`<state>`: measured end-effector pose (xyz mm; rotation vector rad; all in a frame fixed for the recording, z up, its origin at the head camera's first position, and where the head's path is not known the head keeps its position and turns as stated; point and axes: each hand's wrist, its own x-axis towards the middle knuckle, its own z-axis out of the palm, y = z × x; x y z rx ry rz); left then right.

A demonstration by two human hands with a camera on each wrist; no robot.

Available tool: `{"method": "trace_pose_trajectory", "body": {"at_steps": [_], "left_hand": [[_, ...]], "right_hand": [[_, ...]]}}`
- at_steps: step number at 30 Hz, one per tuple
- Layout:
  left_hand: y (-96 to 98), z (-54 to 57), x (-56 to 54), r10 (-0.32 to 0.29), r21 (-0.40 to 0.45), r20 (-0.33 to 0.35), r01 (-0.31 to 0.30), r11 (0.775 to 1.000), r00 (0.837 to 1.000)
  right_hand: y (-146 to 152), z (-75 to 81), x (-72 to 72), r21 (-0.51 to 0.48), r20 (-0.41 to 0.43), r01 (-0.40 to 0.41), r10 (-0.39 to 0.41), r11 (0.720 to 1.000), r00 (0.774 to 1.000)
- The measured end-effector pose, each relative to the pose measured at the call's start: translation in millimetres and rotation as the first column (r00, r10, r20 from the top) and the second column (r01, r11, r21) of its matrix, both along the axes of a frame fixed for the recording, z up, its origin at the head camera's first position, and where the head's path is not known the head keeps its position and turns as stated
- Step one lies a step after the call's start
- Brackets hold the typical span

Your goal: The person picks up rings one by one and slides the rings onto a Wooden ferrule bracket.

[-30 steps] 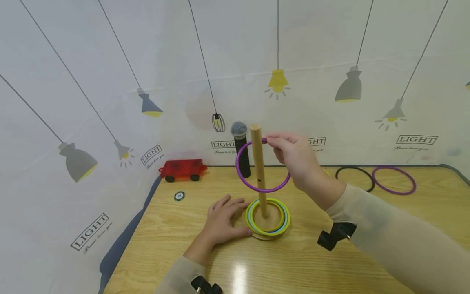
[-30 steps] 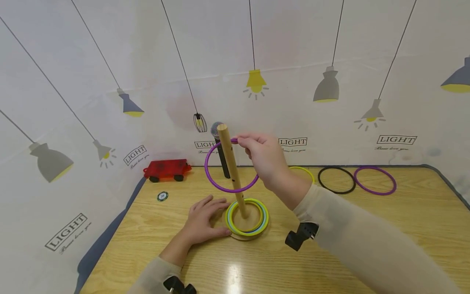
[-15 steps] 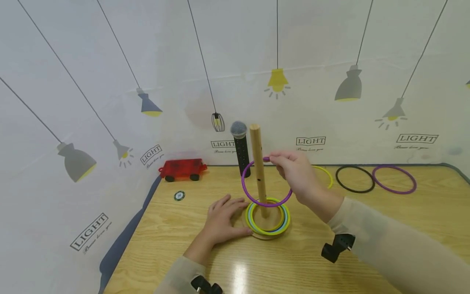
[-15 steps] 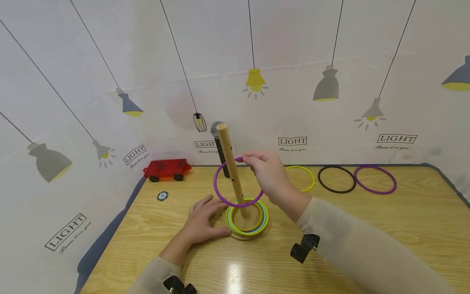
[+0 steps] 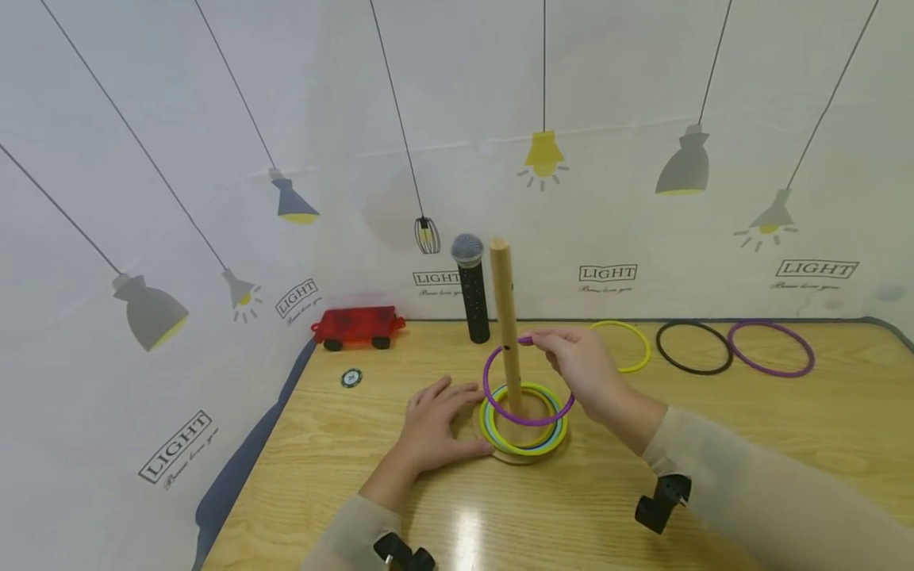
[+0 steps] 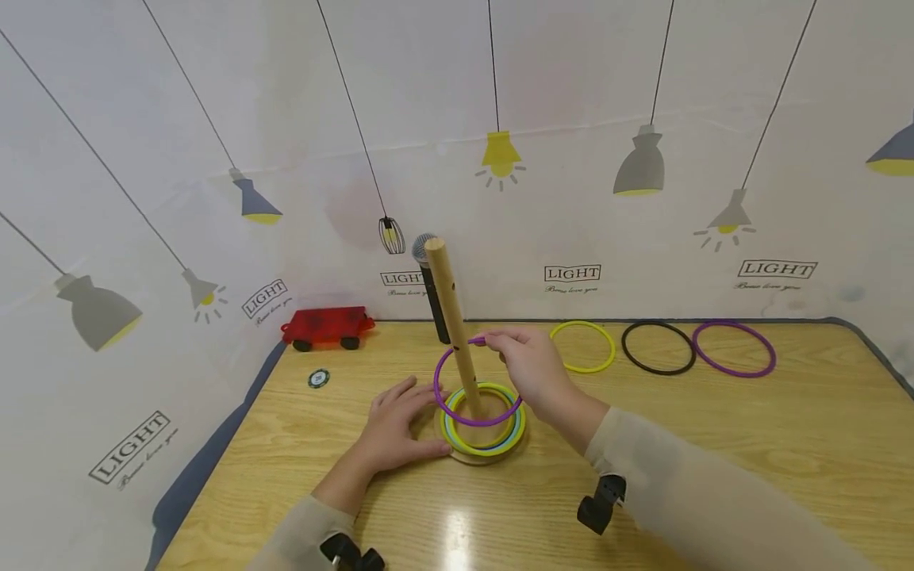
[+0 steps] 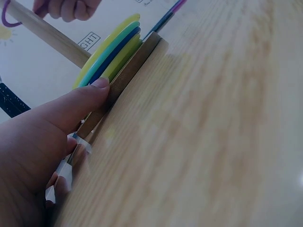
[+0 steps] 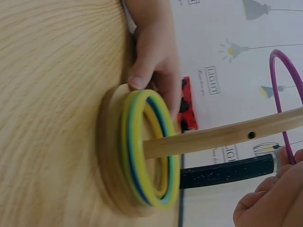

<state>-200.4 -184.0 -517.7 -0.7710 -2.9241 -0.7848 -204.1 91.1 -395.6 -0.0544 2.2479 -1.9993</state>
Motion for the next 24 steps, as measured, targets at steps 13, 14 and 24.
{"method": "trace_pose_trajectory", "body": {"at_steps": [13,14,24], "left_hand": [[0.9,0.0,-1.1,0.002,0.001,0.008,-0.002,1.0,1.0],[1.0,0.1,-0.9,0.002,0.001,0.008,-0.002,1.0,1.0],[0.8,-0.3,0.3,-0.003,-0.001,0.001,0.003,1.0,1.0]], "right_hand": [[4,-45.4,1.3,0.105,0.01,0.003,-0.004,0.994,1.0],[4,-49.1,1.0,0.114,0.007,0.002,-0.003,0.993,1.0],[-5,-68.7,2.6,0.156,0.019,0.035,-0.038,0.987,0.999]]}}
